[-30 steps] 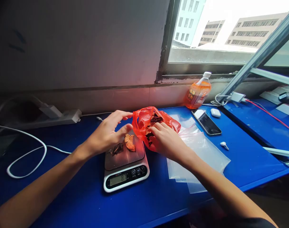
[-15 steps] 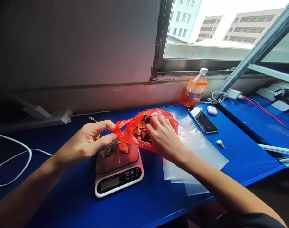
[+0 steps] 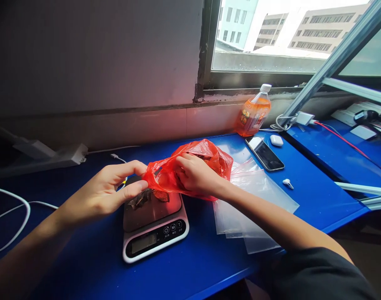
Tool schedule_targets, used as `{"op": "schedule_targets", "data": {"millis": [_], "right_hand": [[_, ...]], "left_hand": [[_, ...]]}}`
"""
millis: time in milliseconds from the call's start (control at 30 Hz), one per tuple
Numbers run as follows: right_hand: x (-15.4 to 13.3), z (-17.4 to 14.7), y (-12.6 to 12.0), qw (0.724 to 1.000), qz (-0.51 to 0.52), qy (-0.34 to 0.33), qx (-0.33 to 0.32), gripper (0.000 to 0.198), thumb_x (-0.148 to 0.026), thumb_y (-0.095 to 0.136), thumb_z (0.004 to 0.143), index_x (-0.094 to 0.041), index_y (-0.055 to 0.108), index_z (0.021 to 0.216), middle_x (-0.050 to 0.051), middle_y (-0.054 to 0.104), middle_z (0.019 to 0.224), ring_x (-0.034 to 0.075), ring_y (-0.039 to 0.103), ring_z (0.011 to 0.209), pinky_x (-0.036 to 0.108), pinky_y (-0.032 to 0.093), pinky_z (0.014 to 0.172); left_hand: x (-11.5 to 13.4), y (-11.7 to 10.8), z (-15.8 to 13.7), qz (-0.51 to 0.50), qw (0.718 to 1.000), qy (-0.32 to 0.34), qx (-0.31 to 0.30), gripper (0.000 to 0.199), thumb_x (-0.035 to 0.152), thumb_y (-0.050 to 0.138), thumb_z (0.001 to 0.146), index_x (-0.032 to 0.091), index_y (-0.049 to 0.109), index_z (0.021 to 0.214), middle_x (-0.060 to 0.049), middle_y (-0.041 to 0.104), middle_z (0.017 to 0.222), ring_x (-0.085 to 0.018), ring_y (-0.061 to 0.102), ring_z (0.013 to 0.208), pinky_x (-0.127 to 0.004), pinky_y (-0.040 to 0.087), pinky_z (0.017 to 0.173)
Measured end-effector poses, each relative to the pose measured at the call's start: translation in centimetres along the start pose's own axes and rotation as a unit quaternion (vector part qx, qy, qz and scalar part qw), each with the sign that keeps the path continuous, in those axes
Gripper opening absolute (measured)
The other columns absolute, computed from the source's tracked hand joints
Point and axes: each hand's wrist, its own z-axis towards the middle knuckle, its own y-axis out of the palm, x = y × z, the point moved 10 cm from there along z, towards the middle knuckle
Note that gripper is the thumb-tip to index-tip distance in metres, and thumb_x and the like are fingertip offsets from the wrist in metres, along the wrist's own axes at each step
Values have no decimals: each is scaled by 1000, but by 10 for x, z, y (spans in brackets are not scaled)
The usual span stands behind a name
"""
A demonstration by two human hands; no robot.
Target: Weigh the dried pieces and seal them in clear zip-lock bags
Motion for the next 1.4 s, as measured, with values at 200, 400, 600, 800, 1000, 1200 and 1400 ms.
{"op": "schedule_targets", "data": {"millis": [200, 400, 600, 800, 1000, 1200, 1400], "right_hand": [[29, -19, -31, 993, 71, 67, 58, 22, -3, 49, 71, -18, 57, 86, 3, 64, 85, 14, 57, 76, 25, 43, 67], [35, -31, -39, 995, 14, 84, 48, 30, -2, 48, 70, -18, 61, 92, 6, 67, 94, 18, 60, 85, 29, 46, 72], [38, -34, -77, 980, -74, 89, 160, 14, -8, 52, 76, -16, 63, 80, 5, 62, 79, 15, 56, 70, 26, 42, 64], [47, -35, -51, 981, -155, 94, 70, 19, -4, 47, 76, -15, 63, 73, 9, 61, 85, 15, 54, 68, 27, 43, 62], [33, -39, -57, 969, -204, 77, 117, 26, -1, 43, 74, -14, 60, 88, 13, 55, 97, 21, 52, 81, 31, 45, 69], [-7, -40, -51, 979, -166, -30, 116, 27, 2, 43, 69, -17, 55, 83, 7, 57, 83, 19, 46, 77, 31, 43, 70], [-27, -36, -42, 983, -128, -86, 98, 22, 2, 44, 73, -18, 55, 74, 3, 56, 71, 17, 43, 71, 27, 39, 64]], "left_hand": [[1, 1, 0, -4, 1000, -3, -20, 22, 35, 50, 86, 18, 64, 86, -2, 69, 86, -17, 62, 78, -27, 48, 72], [1, 3, 0, -7, 1000, 6, -26, 20, 33, 50, 87, 19, 65, 89, -1, 69, 88, -17, 63, 80, -26, 48, 73], [6, -3, -5, 19, 1000, 12, -18, 15, 31, 53, 87, 21, 64, 89, 2, 68, 86, -14, 60, 74, -24, 46, 68], [13, 2, -7, 28, 999, 24, -33, 14, 31, 52, 87, 21, 62, 87, 2, 66, 82, -12, 58, 69, -23, 45, 64], [13, 3, -8, 35, 998, 33, -39, 13, 29, 51, 88, 22, 62, 87, 3, 65, 83, -11, 58, 71, -22, 44, 63], [12, 5, -8, 37, 998, 34, -44, 12, 28, 51, 88, 22, 61, 88, 4, 65, 84, -11, 58, 73, -23, 45, 65], [12, 5, -7, 32, 998, 29, -47, 14, 30, 51, 88, 22, 62, 89, 3, 66, 85, -12, 59, 74, -23, 45, 67]]}}
